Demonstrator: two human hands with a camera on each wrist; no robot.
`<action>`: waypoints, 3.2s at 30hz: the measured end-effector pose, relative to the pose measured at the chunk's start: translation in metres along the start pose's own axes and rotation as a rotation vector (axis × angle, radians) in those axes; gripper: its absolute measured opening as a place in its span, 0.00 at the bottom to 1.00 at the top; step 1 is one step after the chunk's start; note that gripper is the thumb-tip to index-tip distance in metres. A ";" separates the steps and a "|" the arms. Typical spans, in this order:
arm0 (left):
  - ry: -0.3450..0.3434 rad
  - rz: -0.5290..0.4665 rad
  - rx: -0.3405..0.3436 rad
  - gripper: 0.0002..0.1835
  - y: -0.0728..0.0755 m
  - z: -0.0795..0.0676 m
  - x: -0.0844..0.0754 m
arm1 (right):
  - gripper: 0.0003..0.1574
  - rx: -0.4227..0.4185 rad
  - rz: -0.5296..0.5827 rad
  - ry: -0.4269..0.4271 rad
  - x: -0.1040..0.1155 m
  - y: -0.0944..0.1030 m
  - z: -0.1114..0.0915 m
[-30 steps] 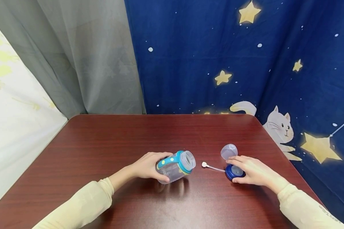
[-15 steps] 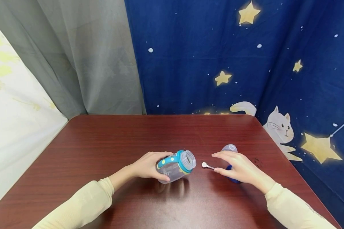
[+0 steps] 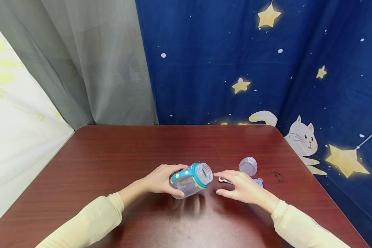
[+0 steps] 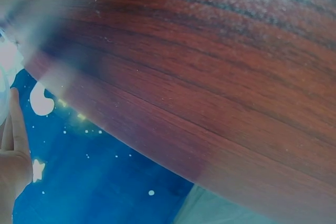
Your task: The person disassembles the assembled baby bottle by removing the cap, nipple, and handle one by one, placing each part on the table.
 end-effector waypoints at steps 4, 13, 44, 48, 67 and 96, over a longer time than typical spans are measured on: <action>0.007 -0.011 0.001 0.39 0.000 0.000 -0.001 | 0.27 0.016 0.040 -0.012 0.003 -0.007 0.001; -0.004 -0.011 -0.006 0.40 0.000 0.001 -0.002 | 0.22 0.024 0.106 -0.075 0.009 -0.020 0.004; -0.054 -0.016 -0.021 0.39 0.000 0.000 -0.005 | 0.14 -0.072 0.140 -0.113 0.011 -0.028 0.010; -0.053 -0.015 -0.019 0.40 0.000 0.001 -0.006 | 0.12 -0.088 0.166 -0.128 0.011 -0.027 0.011; -0.071 -0.009 -0.027 0.40 0.000 0.001 -0.007 | 0.12 -0.135 0.302 -0.206 0.025 -0.018 0.020; -0.056 0.007 -0.032 0.41 0.000 0.000 -0.005 | 0.11 -0.135 0.308 -0.237 0.005 -0.014 0.016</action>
Point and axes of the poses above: each hand's wrist, its own z-axis towards the middle knuckle, its own y-axis out of the back of the hand, x = y × z, the point moved 1 cm from there along z, towards the middle knuckle, and after that the axes turned 12 degrees about -x, right-handed, at the moved point
